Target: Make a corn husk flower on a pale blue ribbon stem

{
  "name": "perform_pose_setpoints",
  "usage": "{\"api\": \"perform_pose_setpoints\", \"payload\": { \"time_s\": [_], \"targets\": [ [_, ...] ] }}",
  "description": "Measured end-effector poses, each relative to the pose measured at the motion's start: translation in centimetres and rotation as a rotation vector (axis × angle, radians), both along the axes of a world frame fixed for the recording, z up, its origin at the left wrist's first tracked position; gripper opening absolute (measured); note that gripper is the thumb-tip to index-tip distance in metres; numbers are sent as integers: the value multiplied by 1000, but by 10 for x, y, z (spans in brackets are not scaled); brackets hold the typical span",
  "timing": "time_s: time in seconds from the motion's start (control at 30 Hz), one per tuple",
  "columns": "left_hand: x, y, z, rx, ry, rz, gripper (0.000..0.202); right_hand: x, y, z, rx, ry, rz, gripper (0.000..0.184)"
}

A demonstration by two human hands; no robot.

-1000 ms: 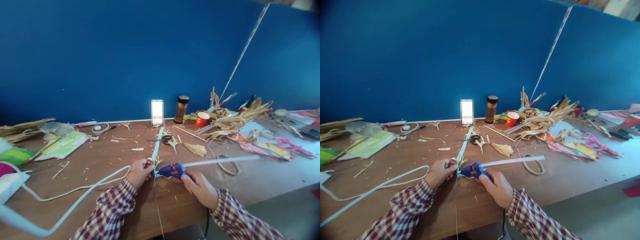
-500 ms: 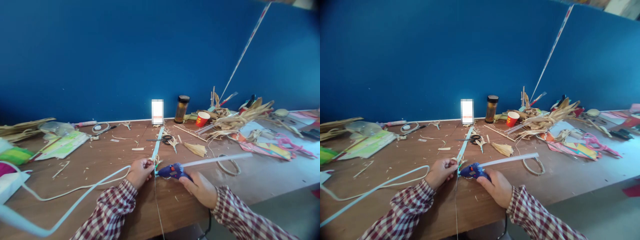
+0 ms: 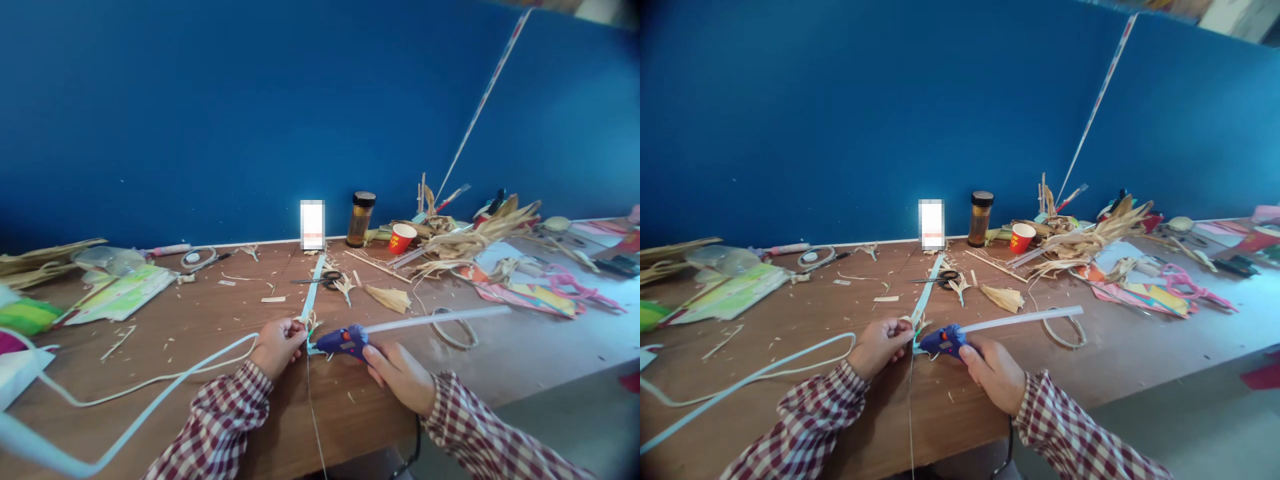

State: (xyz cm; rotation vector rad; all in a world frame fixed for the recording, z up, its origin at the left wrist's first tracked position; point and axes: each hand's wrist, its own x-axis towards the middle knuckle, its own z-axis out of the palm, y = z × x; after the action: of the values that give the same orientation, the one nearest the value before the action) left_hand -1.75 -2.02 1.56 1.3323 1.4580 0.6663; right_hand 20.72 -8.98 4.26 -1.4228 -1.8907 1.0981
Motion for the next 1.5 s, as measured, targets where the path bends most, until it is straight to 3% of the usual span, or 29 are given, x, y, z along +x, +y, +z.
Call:
{"api": "perform_pose_setpoints", "payload": {
  "time_s": [0.67, 0.93, 1.13, 1.5],
  "targets": [
    [0, 0, -3, 38, 37, -11, 9, -6, 2, 2, 74, -133, -3, 41],
    [0, 0, -4, 40, 33, -11, 10, -3, 3, 16, 100, -170, 12, 36],
    [0, 0, -4, 51, 35, -29, 10, -7, 2, 8, 133, -154, -12, 33],
    [2, 0, 0, 23, 46, 2, 7, -2, 2, 9, 107, -135, -35, 38]
  ]
}}
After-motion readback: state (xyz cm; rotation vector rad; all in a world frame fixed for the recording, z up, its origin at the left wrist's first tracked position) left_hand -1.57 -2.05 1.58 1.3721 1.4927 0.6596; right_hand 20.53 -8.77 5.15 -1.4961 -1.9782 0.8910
